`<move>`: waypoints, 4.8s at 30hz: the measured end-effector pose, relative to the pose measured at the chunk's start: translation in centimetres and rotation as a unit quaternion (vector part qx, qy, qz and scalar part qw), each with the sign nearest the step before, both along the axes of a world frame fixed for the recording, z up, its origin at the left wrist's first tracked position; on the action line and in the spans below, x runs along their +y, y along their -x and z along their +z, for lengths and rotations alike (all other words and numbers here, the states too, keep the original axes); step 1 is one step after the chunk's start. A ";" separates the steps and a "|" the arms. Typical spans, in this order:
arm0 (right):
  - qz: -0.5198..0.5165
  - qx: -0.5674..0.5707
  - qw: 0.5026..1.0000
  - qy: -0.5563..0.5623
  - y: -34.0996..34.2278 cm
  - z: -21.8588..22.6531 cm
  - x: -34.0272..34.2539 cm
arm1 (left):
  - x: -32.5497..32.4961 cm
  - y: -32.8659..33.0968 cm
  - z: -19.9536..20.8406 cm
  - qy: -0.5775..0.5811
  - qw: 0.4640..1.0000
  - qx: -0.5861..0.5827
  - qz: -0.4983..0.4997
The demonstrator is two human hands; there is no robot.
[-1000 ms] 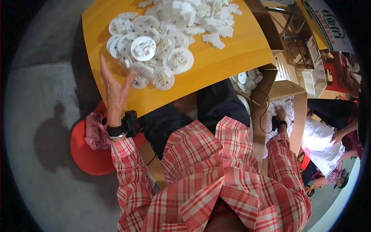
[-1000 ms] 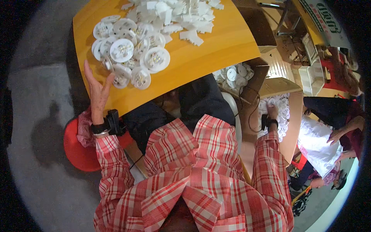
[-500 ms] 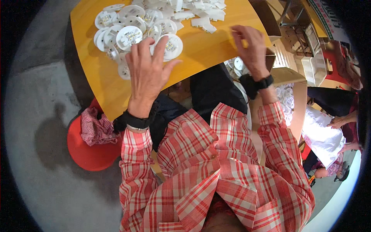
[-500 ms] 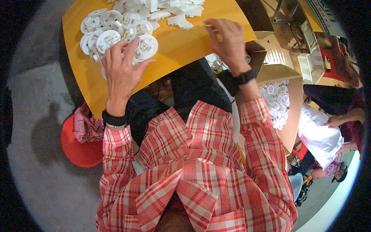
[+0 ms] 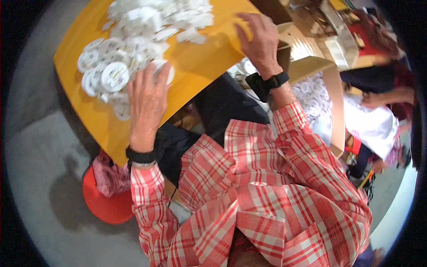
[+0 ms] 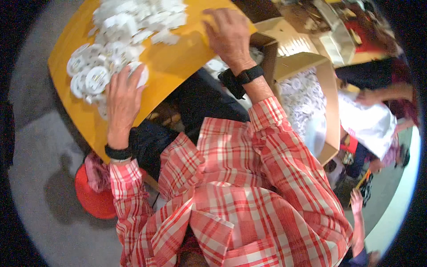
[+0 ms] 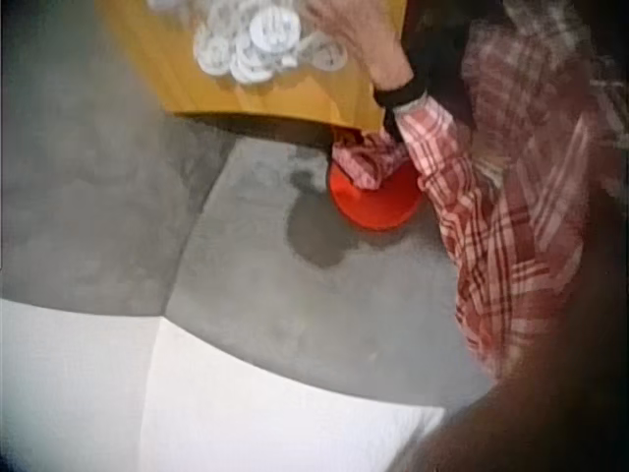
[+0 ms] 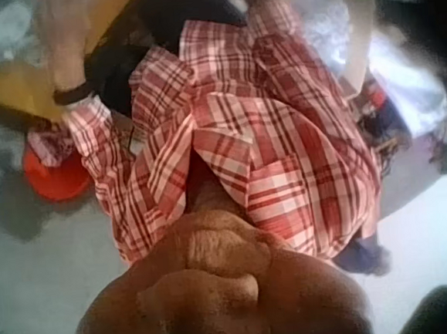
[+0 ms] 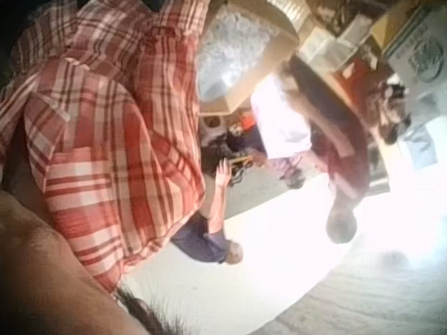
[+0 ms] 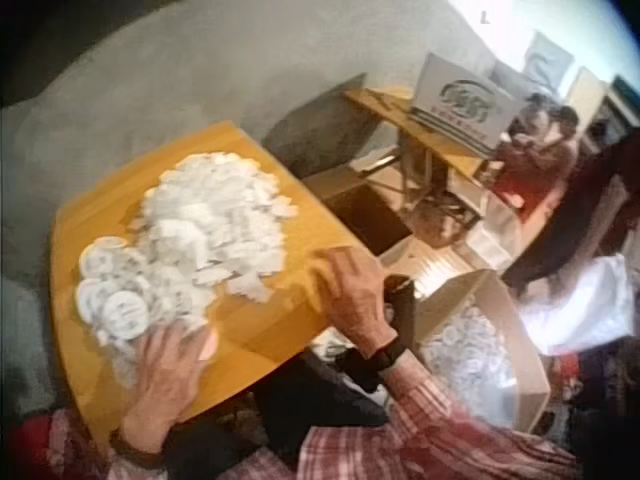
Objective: Assembling and sorting small white plastic circular components into boxes.
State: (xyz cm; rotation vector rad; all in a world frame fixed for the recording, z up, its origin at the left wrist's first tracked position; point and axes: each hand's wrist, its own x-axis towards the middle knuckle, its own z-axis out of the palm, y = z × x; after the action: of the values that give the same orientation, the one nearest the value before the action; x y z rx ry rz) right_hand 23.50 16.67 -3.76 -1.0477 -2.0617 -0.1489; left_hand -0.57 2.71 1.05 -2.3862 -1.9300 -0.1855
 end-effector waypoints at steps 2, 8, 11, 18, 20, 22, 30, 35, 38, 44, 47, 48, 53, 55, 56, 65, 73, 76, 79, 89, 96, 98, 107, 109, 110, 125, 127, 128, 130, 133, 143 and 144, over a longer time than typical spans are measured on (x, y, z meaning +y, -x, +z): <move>-0.179 0.093 0.979 -0.025 -6.1 -1.7 0.6 | 0.3 -0.3 -0.2 -0.004 0.999 -0.005 -0.032; -0.467 0.039 0.878 0.099 -21.5 -11.3 -5.8 | 0.2 -0.3 0.4 -0.027 0.997 -0.004 -0.071; -0.477 -0.038 0.822 0.309 -24.3 -16.9 -10.5 | 0.5 -0.3 0.2 -0.039 0.996 -0.036 -0.070; -0.424 -0.075 0.771 0.470 -23.9 -19.0 -14.0 | -0.2 -0.6 1.1 -0.019 0.978 -0.198 0.068; -0.420 -0.056 0.803 0.420 -24.2 -18.4 -12.5 | -0.7 0.1 1.3 -0.001 0.903 -0.417 0.107; -0.408 -0.008 0.846 0.344 -23.1 -16.5 -10.7 | -1.1 0.5 1.9 -0.016 0.878 -0.467 0.099; -0.342 -0.179 0.690 0.612 -30.9 -22.3 -13.4 | -2.4 1.6 0.7 -0.001 0.792 -0.603 0.096; -0.416 -0.017 0.867 0.274 -28.3 -18.5 -11.8 | -4.3 3.0 1.3 -0.052 0.765 -0.627 0.138; -0.012 -0.149 0.822 0.549 -36.0 -26.5 -14.1 | -3.9 3.2 0.5 -0.061 0.706 -0.692 0.140; -0.395 0.001 0.852 0.344 -30.2 -14.0 -2.7 | -4.7 3.4 0.8 -0.090 0.563 -0.790 0.226; -0.234 0.096 0.943 0.215 -19.8 -5.9 0.0 | -4.5 3.2 -0.2 -0.078 0.502 -0.838 0.200; -0.193 0.100 0.947 0.235 -14.9 -3.6 0.2 | -4.6 3.2 -0.6 -0.059 0.473 -0.856 0.201; 0.163 0.062 0.954 0.245 0.8 0.5 -0.3 | -4.8 1.8 -0.5 -0.042 0.442 -0.865 0.233; 0.189 0.020 0.950 0.247 3.9 0.2 -0.1 | -4.8 1.4 -0.5 -0.039 0.446 -0.867 0.216; 0.206 -0.030 0.962 0.178 5.2 0.1 0.0 | -4.7 1.2 -0.4 -0.039 0.444 -0.867 0.223; 0.249 -0.224 0.940 0.067 8.9 1.2 0.3 | -4.8 1.1 -0.8 -0.025 0.448 -0.871 0.198; 0.247 -0.275 0.929 -0.001 9.6 1.1 0.7 | -5.1 1.1 -0.8 -0.031 0.413 -0.888 0.200; 0.253 -0.270 0.929 0.010 9.6 0.9 0.8 | -5.2 1.1 -0.9 -0.019 0.394 -0.898 0.195; 0.234 -0.296 0.926 0.033 9.8 1.0 0.5 | -5.2 1.1 -0.8 -0.021 0.401 -0.894 0.200; 0.292 -0.258 0.921 -0.004 9.8 -0.2 2.3 | -5.0 1.8 -2.0 0.015 0.415 -0.897 0.153; 0.226 -0.205 0.952 0.014 9.9 0.1 1.3 | -4.4 2.6 -2.1 0.069 0.326 -0.937 0.101; 0.238 -0.186 0.953 0.030 10.6 0.7 1.4 | -4.4 2.8 -1.3 0.048 0.330 -0.933 0.139; 0.274 -0.127 0.928 0.218 7.0 3.3 4.5 | -4.9 4.0 -0.3 -0.038 0.551 -0.804 0.222; 0.256 -0.020 0.911 0.323 5.2 3.4 6.1 | -5.6 5.7 -0.6 -0.128 0.573 -0.757 0.287; 0.254 0.003 0.912 0.323 5.8 4.1 6.4 | -6.4 7.4 -0.2 -0.171 0.563 -0.746 0.313; 0.217 0.450 0.756 0.423 1.6 0.1 9.8 | -7.0 12.8 -4.7 -0.268 0.561 -0.728 0.288; 0.232 0.470 0.754 0.395 3.4 -0.7 10.9 | -6.8 13.9 -4.9 -0.283 0.563 -0.701 0.334; 0.241 0.490 0.755 0.362 4.0 -1.2 12.0 | -6.2 14.2 -4.9 -0.284 0.563 -0.704 0.325; 0.211 0.533 0.743 0.345 4.7 -2.6 14.0 | -6.1 14.6 -4.8 -0.302 0.524 -0.736 0.305; 0.096 0.476 0.809 0.333 5.8 -5.0 15.0 | -5.7 14.8 -4.9 -0.295 0.540 -0.744 0.261; 0.096 0.492 0.772 0.390 3.9 -2.7 13.3 | -7.4 15.7 -4.4 -0.228 0.510 -0.763 0.325; 0.090 0.491 0.775 0.389 3.5 -2.3 12.2 | -8.1 15.2 -3.5 -0.231 0.509 -0.767 0.315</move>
State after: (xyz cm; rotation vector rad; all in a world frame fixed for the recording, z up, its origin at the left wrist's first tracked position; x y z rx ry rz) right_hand 19.99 28.90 -6.11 -1.0204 -1.1697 1.2061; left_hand -15.73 -5.36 -2.40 -0.5474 -2.1951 -2.9015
